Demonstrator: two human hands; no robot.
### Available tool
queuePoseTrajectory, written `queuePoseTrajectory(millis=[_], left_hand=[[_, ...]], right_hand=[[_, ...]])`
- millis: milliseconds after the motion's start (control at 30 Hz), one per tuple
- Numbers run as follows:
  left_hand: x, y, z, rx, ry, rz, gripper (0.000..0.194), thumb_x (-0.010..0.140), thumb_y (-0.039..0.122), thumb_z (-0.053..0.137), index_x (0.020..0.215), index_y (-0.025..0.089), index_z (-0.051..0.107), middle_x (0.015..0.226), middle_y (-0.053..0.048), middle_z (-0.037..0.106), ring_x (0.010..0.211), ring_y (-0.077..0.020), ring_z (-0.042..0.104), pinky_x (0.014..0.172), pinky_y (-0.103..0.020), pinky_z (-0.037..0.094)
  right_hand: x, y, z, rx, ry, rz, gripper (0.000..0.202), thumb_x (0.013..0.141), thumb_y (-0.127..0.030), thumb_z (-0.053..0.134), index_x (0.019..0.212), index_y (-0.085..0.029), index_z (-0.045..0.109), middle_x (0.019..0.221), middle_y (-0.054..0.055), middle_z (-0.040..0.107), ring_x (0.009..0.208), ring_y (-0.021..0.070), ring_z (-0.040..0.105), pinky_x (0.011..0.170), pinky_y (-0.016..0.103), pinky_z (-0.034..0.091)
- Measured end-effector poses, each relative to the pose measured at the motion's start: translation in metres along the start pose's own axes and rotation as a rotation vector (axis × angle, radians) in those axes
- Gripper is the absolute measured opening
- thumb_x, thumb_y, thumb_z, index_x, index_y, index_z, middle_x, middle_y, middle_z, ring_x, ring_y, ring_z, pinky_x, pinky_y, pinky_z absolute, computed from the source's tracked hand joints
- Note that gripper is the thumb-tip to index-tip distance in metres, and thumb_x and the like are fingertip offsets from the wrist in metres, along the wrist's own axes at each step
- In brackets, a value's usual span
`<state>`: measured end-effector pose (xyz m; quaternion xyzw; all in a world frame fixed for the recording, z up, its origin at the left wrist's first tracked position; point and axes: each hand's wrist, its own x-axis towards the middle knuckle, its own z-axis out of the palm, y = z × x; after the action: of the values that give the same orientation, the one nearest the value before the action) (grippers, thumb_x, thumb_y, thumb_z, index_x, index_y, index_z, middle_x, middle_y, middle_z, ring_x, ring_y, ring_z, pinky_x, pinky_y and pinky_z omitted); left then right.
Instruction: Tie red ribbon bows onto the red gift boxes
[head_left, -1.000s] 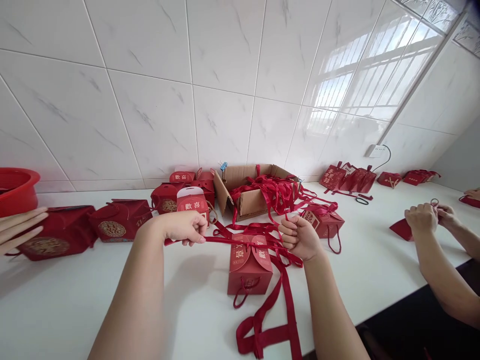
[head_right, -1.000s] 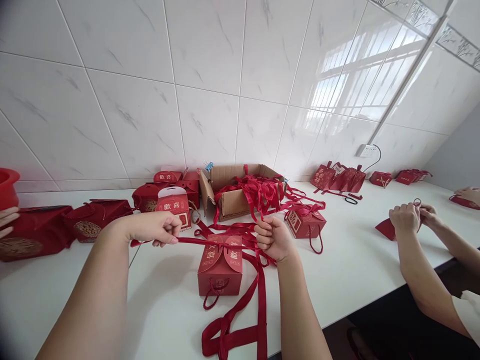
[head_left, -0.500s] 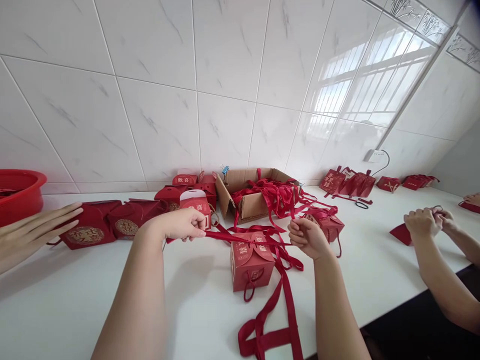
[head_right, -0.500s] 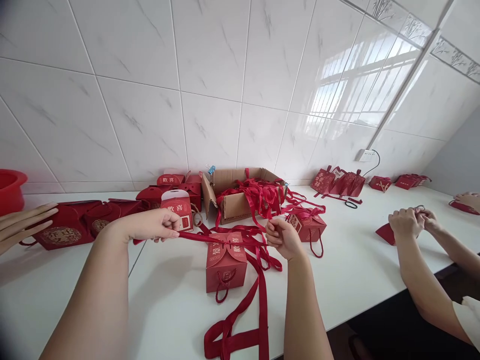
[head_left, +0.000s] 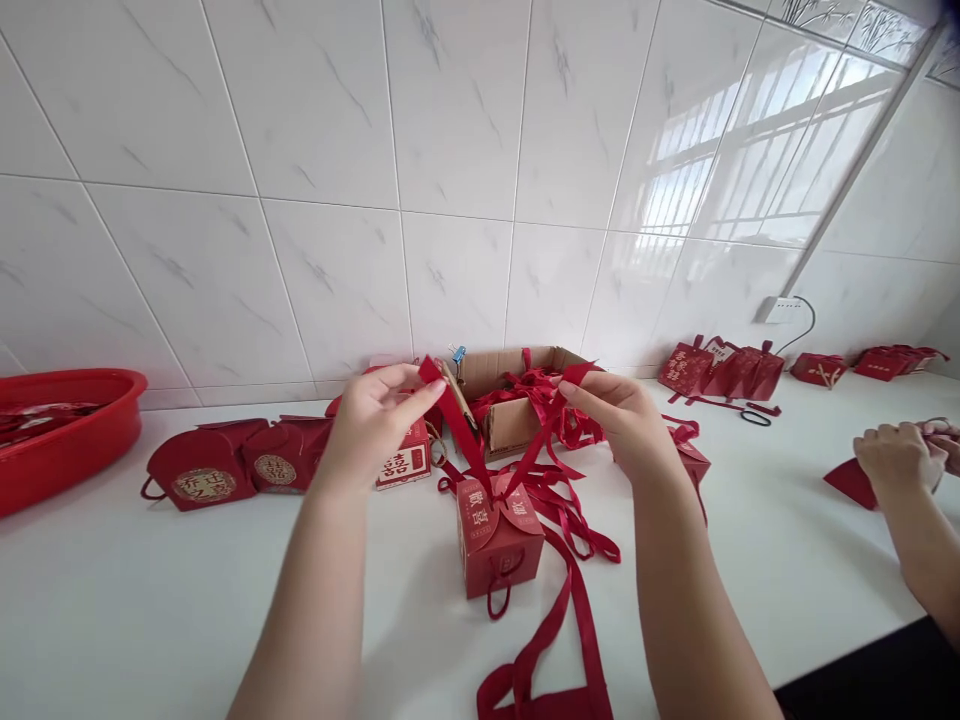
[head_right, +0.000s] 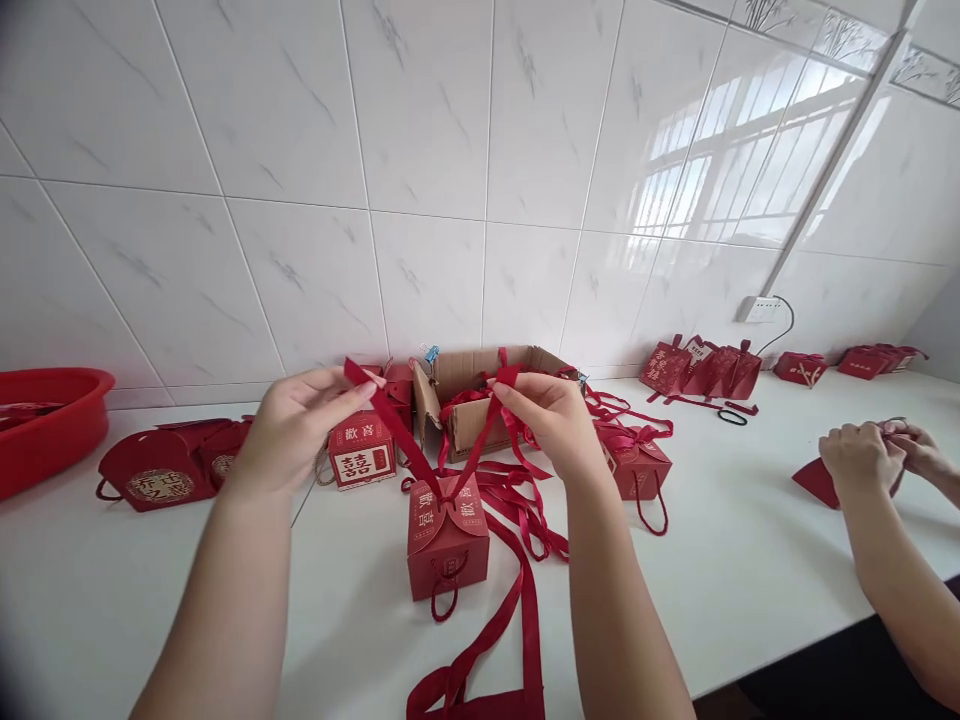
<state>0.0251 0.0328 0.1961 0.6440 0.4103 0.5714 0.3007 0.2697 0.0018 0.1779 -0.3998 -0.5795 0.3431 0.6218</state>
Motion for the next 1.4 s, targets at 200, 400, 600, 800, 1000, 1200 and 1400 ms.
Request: queuePoseTrajectory(millis=[200, 400, 600, 800, 1000, 1200, 1400], left_hand=[[-0.001, 0.004, 0.05, -0.258, 0.068, -0.01, 0.025, 0.067, 0.039, 0.074, 0.077, 0.017, 0.069, 0.075, -0.002, 0.067, 0.073, -0.0152, 0.062, 0.069, -0.026, 0.049], [-0.006, 0.009, 0.067, -0.213, 0.053, 0.022, 0.023, 0.071, 0.04, 0.071, 0.072, 0.018, 0.067, 0.065, 0.0, 0.063, 0.063, -0.0134, 0.057, 0.06, -0.024, 0.045], [-0.008, 0.014, 0.072, -0.182, 0.159, 0.092, 0.021, 0.075, 0.035, 0.068, 0.064, 0.018, 0.061, 0.06, 0.002, 0.056, 0.058, -0.0102, 0.051, 0.054, -0.022, 0.041], [-0.005, 0.009, 0.069, -0.164, 0.157, 0.178, 0.022, 0.075, 0.039, 0.068, 0.068, 0.019, 0.063, 0.066, 0.001, 0.061, 0.063, -0.0113, 0.056, 0.057, -0.022, 0.044], [0.008, -0.003, 0.059, -0.063, 0.352, 0.268, 0.022, 0.073, 0.04, 0.07, 0.072, 0.017, 0.066, 0.064, 0.002, 0.062, 0.061, -0.0102, 0.056, 0.056, -0.021, 0.045], [0.022, -0.022, 0.043, 0.031, 0.46, 0.27, 0.02, 0.074, 0.038, 0.067, 0.07, 0.018, 0.066, 0.059, 0.002, 0.059, 0.058, -0.0112, 0.056, 0.054, -0.022, 0.047], [0.025, -0.024, 0.033, 0.062, 0.522, 0.236, 0.02, 0.075, 0.039, 0.064, 0.068, 0.02, 0.064, 0.059, 0.002, 0.059, 0.059, -0.0128, 0.057, 0.055, -0.025, 0.05]], right_hand=[[0.008, 0.006, 0.025, 0.094, 0.027, -0.042, 0.021, 0.076, -0.041, 0.069, 0.077, -0.021, 0.074, 0.072, 0.001, 0.068, 0.073, 0.0149, 0.06, 0.068, 0.028, 0.046], [0.012, 0.014, 0.034, 0.21, 0.032, -0.069, 0.023, 0.076, -0.04, 0.069, 0.087, -0.022, 0.075, 0.081, 0.003, 0.071, 0.084, 0.0194, 0.064, 0.08, 0.035, 0.049], [0.013, 0.012, 0.038, 0.193, 0.13, -0.138, 0.022, 0.077, -0.043, 0.068, 0.078, -0.022, 0.075, 0.064, 0.0, 0.064, 0.069, 0.016, 0.062, 0.069, 0.031, 0.048], [0.007, 0.008, 0.041, 0.136, 0.186, -0.204, 0.025, 0.078, -0.047, 0.066, 0.077, -0.023, 0.074, 0.053, -0.001, 0.052, 0.066, 0.0165, 0.058, 0.063, 0.031, 0.046], [0.005, 0.002, 0.023, 0.012, 0.335, -0.318, 0.028, 0.08, -0.046, 0.064, 0.067, -0.022, 0.071, 0.053, -0.002, 0.049, 0.054, 0.0112, 0.051, 0.05, 0.027, 0.038], [0.002, -0.005, -0.005, -0.083, 0.385, -0.269, 0.022, 0.077, -0.04, 0.069, 0.068, -0.02, 0.069, 0.051, -0.003, 0.048, 0.047, 0.008, 0.044, 0.044, 0.024, 0.033], [0.002, -0.008, -0.019, -0.068, 0.477, -0.248, 0.021, 0.075, -0.031, 0.071, 0.06, -0.019, 0.064, 0.05, -0.003, 0.045, 0.048, 0.0087, 0.042, 0.045, 0.024, 0.033]])
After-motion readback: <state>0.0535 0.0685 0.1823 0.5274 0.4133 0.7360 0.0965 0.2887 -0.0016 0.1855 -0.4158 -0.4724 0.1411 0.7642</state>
